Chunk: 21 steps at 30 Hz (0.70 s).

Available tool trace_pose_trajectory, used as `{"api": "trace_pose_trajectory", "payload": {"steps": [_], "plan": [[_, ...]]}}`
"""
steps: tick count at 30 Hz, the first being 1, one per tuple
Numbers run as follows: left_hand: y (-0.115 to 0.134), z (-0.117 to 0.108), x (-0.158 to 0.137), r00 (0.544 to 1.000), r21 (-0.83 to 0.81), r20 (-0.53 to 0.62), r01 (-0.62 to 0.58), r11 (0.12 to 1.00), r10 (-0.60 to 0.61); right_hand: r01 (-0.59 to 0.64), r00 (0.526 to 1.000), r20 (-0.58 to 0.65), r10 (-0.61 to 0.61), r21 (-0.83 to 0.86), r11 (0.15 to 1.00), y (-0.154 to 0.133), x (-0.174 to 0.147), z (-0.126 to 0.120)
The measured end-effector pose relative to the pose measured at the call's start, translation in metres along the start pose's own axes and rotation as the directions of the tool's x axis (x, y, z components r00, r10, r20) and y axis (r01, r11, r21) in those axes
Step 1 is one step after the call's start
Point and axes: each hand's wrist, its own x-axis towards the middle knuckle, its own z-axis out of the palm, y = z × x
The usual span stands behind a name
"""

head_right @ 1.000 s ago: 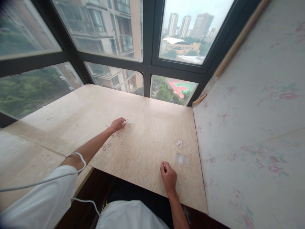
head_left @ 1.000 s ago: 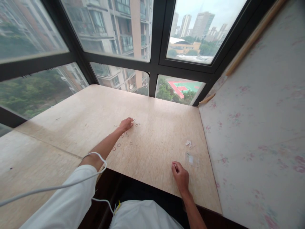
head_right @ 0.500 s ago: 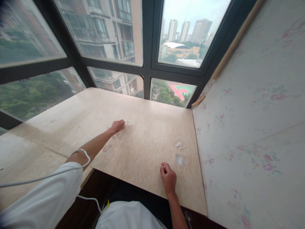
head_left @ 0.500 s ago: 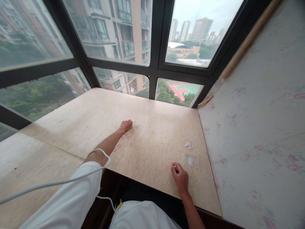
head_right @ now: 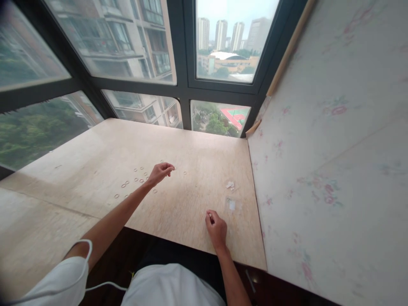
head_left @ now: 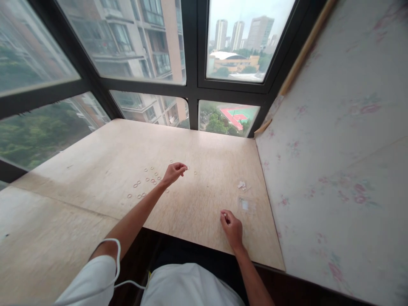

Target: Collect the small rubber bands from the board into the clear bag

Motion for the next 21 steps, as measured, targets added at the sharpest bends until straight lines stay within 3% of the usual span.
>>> {"api": "trace_pose_trajectory", "payload": {"steps": [5,9,11,15,21], "plan": [[0.04,0.055,-0.02,0.991,-0.132,0.129,-0.013,0.991,0.031,0.013,1.0,0.021,-0.014,0.065,0.998,-0.001,-0.001,-0.005],[0.06,0.105,-0.032,0.955,-0.087,0.26,-0.121,0.989,0.14,0.015,1.0,0.019,-0.017,0.099,0.995,-0.001,-0.001,-0.008],[0.066,0.129,-0.037,0.918,-0.029,0.306,-0.256,0.966,0.252,0.01,1.0,0.012,-0.012,0.122,0.993,-0.001,-0.002,-0.009],[0.074,0.169,-0.043,0.794,0.1,0.427,-0.518,0.85,0.434,0.007,1.0,-0.006,-0.006,0.157,0.988,-0.002,-0.001,-0.012],[0.075,0.207,-0.046,0.749,0.273,0.556,-0.574,0.772,0.36,0.007,1.0,0.007,-0.008,0.175,0.985,-0.001,-0.001,-0.015]]}}
